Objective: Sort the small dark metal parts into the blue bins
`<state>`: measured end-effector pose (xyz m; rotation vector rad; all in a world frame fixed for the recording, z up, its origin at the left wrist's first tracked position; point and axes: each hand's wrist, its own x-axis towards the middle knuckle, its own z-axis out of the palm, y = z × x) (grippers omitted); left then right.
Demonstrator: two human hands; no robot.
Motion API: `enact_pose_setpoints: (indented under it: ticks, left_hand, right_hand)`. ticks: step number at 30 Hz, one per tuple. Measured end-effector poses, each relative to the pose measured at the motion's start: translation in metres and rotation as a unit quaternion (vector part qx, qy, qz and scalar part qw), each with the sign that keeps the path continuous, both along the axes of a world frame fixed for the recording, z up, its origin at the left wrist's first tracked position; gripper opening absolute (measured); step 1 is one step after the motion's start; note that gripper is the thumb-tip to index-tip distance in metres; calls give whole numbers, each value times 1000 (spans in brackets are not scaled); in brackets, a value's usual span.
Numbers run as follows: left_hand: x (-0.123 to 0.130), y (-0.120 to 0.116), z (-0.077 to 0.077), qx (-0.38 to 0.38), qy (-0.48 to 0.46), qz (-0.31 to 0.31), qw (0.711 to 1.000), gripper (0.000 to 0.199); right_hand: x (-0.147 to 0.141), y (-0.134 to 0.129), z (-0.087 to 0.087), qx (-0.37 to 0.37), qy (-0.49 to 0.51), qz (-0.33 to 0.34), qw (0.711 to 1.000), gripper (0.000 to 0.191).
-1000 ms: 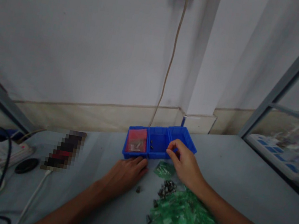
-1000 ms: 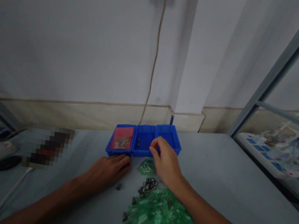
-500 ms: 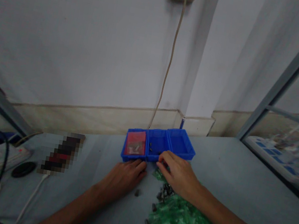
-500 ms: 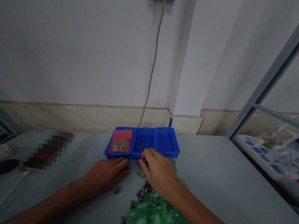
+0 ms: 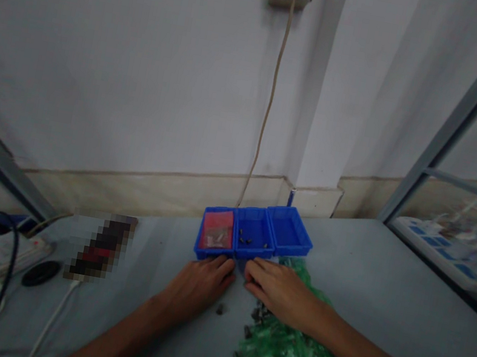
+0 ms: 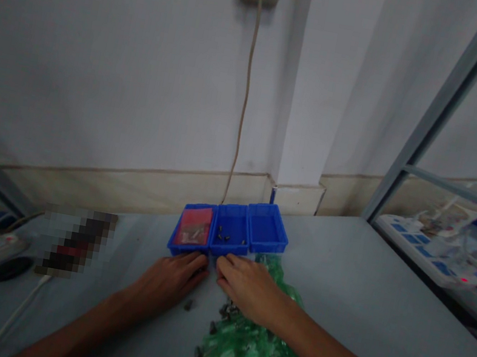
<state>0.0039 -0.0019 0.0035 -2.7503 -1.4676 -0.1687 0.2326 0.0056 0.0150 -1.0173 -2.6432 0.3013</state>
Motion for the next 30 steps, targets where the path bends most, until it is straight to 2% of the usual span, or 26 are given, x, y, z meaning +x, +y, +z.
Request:
enact_pose_setpoints:
  ticks: [9,15,21,24,30]
  left_hand:
    - [0,-1,2,-9,1,1,1000,14]
    - [0,0,-1,2,3,1,1000,16]
    - [1,-1,5,-10,8,3,1000,14]
    - [1,-1,5,-6,7,4,1000,15]
    - [-1,0,0,4,-4,0,1000,16]
  right_hand:
    - [0,-7,8,-38,7,70,997,37]
    - [0,-4,2,-38,4,107,994,21]
    - [3,-6,12,-30,-18,116,993,30]
    - [5,-8,17,-23,-36,118,992,27]
    - [4,-7,10,2,-53,107,993,18]
